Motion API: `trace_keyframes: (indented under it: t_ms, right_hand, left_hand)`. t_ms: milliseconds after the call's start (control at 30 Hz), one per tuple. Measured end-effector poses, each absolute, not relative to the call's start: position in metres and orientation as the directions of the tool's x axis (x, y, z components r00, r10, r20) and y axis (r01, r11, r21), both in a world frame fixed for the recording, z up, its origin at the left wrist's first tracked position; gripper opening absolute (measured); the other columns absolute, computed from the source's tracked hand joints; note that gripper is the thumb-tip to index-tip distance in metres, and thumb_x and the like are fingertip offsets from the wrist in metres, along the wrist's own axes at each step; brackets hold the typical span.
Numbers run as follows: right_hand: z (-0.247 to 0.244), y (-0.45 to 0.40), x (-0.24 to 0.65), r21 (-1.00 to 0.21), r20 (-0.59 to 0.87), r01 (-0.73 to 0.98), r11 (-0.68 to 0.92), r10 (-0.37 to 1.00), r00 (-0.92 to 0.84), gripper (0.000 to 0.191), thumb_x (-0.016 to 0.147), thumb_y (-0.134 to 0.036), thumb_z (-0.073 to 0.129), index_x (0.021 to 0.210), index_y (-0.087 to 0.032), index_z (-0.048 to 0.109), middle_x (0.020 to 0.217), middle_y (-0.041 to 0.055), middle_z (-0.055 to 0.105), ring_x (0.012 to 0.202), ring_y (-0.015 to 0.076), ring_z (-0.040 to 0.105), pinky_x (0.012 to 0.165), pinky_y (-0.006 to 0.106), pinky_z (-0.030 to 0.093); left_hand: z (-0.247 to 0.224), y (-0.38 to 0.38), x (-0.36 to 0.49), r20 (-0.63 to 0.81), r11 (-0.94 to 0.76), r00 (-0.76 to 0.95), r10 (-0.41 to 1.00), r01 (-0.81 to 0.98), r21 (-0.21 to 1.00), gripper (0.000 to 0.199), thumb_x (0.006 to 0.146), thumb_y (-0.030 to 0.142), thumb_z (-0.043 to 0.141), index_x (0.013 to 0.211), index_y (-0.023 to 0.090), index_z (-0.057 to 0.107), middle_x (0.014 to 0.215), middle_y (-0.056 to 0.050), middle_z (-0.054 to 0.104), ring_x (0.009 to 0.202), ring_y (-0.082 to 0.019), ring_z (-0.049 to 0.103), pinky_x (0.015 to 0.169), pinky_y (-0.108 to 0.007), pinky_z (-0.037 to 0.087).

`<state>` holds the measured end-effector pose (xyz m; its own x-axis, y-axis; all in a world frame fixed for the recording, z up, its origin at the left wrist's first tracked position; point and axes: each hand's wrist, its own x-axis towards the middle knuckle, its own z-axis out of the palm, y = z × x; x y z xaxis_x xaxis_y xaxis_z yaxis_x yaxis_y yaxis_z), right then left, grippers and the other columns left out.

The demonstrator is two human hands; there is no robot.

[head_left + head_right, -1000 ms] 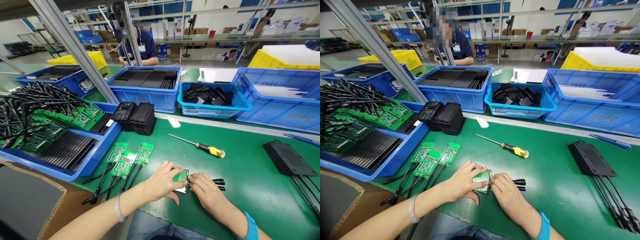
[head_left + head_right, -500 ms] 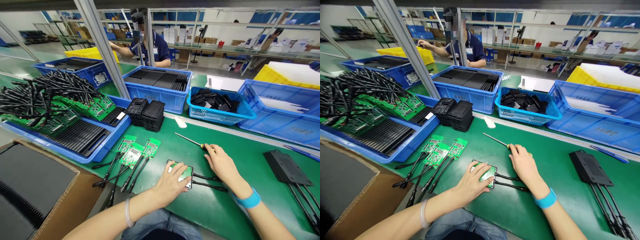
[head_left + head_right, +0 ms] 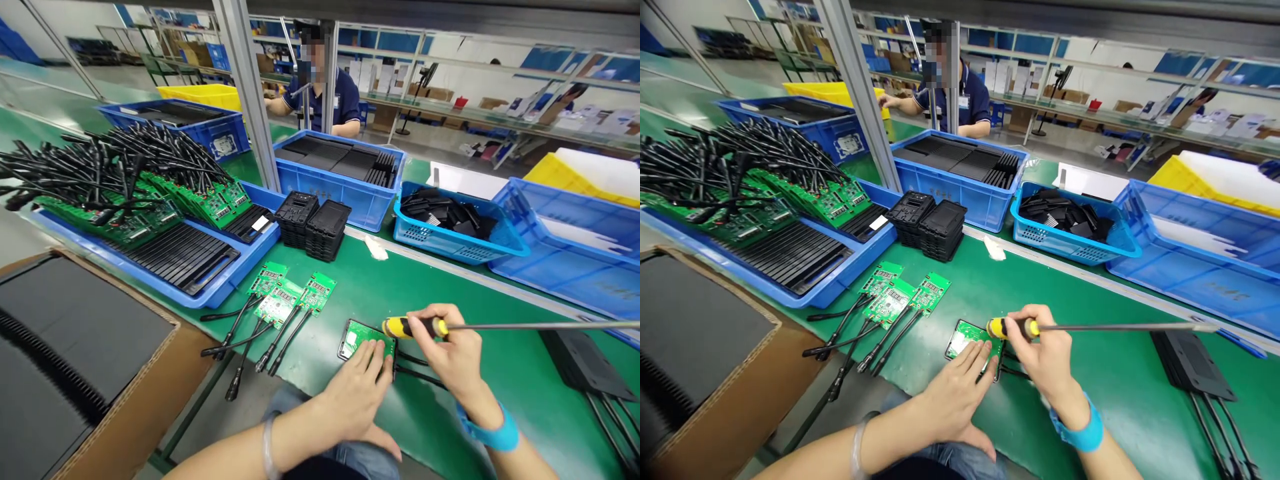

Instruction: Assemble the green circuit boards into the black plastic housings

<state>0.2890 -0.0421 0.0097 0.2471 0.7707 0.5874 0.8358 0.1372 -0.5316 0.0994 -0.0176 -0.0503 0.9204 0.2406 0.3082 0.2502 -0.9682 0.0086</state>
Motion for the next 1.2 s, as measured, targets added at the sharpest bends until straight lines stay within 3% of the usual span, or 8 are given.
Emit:
trace_keyframes:
  t_ms: [233,367,633,800,900,1000,1100,1200]
  right_hand:
    - [0.004,-0.021,0.268,-0.523,0.537,0.813,0.256,0.839,0.082,0.01,0.092,-0.027,0.058,0.083,-0.022,0.056,0.071,-0.0013,0.063,0.059,0.0129,0.061,0.054,0.021,0.048]
    - [0.01,-0.013,0.256,-0.551,0.572,0.763,0.337,0.819,0.051,0.004,0.093,-0.024,0.056,0.089,-0.023,0.055,0.08,0.0011,0.064,0.073,0.0153,0.065,0.064,0.023,0.05]
    - [0.001,-0.009,0.236,-0.568,0.528,0.71,0.417,0.846,-0.074,0.004,0.093,-0.02,0.054,0.091,-0.022,0.053,0.078,0.0007,0.061,0.067,0.0142,0.06,0.061,0.024,0.048]
    - [0.005,-0.03,0.216,-0.595,0.462,0.597,0.538,0.837,-0.294,0.007,0.093,-0.016,0.049,0.089,-0.022,0.05,0.075,0.0009,0.06,0.065,0.0142,0.057,0.059,0.025,0.047]
    - [0.013,-0.034,0.221,-0.647,0.434,0.605,0.463,0.877,-0.208,0.006,0.093,-0.018,0.051,0.088,-0.022,0.053,0.075,0.0004,0.06,0.063,0.0136,0.057,0.058,0.024,0.046]
    - [0.03,-0.047,0.239,-0.69,0.568,0.585,0.427,0.82,0.07,0.008,0.09,-0.015,0.055,0.092,-0.023,0.056,0.079,-0.0002,0.062,0.07,0.0136,0.061,0.063,0.024,0.049]
    - [0.039,-0.068,0.251,-0.677,0.648,0.587,0.444,0.738,0.188,0.013,0.088,-0.011,0.058,0.094,-0.022,0.057,0.08,0.0,0.063,0.072,0.0142,0.063,0.066,0.024,0.051]
    - [0.026,-0.078,0.248,-0.598,0.636,0.64,0.482,0.771,0.013,0.016,0.087,-0.01,0.058,0.097,-0.022,0.056,0.078,0.0005,0.066,0.067,0.0141,0.063,0.061,0.024,0.051]
  left_hand:
    - [-0.04,-0.021,0.09,0.21,-0.97,0.947,0.243,0.24,0.04,0.121,0.07,0.092,0.027,0.142,-0.005,0.032,0.143,-0.032,0.04,0.137,-0.04,0.034,0.117,-0.045,0.009]
    - [-0.039,-0.021,0.089,0.205,-0.963,0.942,0.264,0.246,0.111,0.12,0.071,0.09,0.034,0.144,-0.005,0.029,0.146,-0.031,0.037,0.138,-0.04,0.032,0.117,-0.044,0.011]
    - [-0.043,-0.023,0.089,0.248,-0.948,0.919,0.307,0.271,0.168,0.124,0.068,0.09,0.038,0.146,-0.005,0.024,0.148,-0.03,0.034,0.14,-0.038,0.029,0.116,-0.041,0.015]
    - [-0.063,-0.032,0.09,0.346,-0.955,0.891,0.294,0.256,0.152,0.116,0.075,0.086,0.035,0.15,0.0,0.016,0.149,-0.023,0.037,0.138,-0.036,0.031,0.113,-0.04,0.022]
    - [-0.063,-0.03,0.091,0.286,-0.945,0.91,0.301,0.246,0.214,0.118,0.071,0.088,0.041,0.147,-0.002,0.025,0.142,-0.027,0.045,0.13,-0.038,0.043,0.11,-0.041,0.027]
    - [-0.05,-0.012,0.09,0.267,-0.936,0.932,0.247,0.158,0.313,0.115,0.071,0.084,0.05,0.146,0.0,0.027,0.137,-0.027,0.05,0.128,-0.038,0.045,0.114,-0.047,0.021]
    - [-0.032,0.019,0.09,0.221,-0.883,0.957,0.189,0.068,0.464,0.118,0.07,0.074,0.064,0.152,0.008,0.009,0.133,-0.025,0.055,0.12,-0.039,0.053,0.111,-0.062,0.011]
    - [-0.023,0.048,0.094,0.121,-0.805,0.982,0.146,0.047,0.592,0.138,0.061,0.056,0.083,0.151,0.017,-0.015,0.125,-0.019,0.063,0.113,-0.039,0.058,0.104,-0.068,0.013]
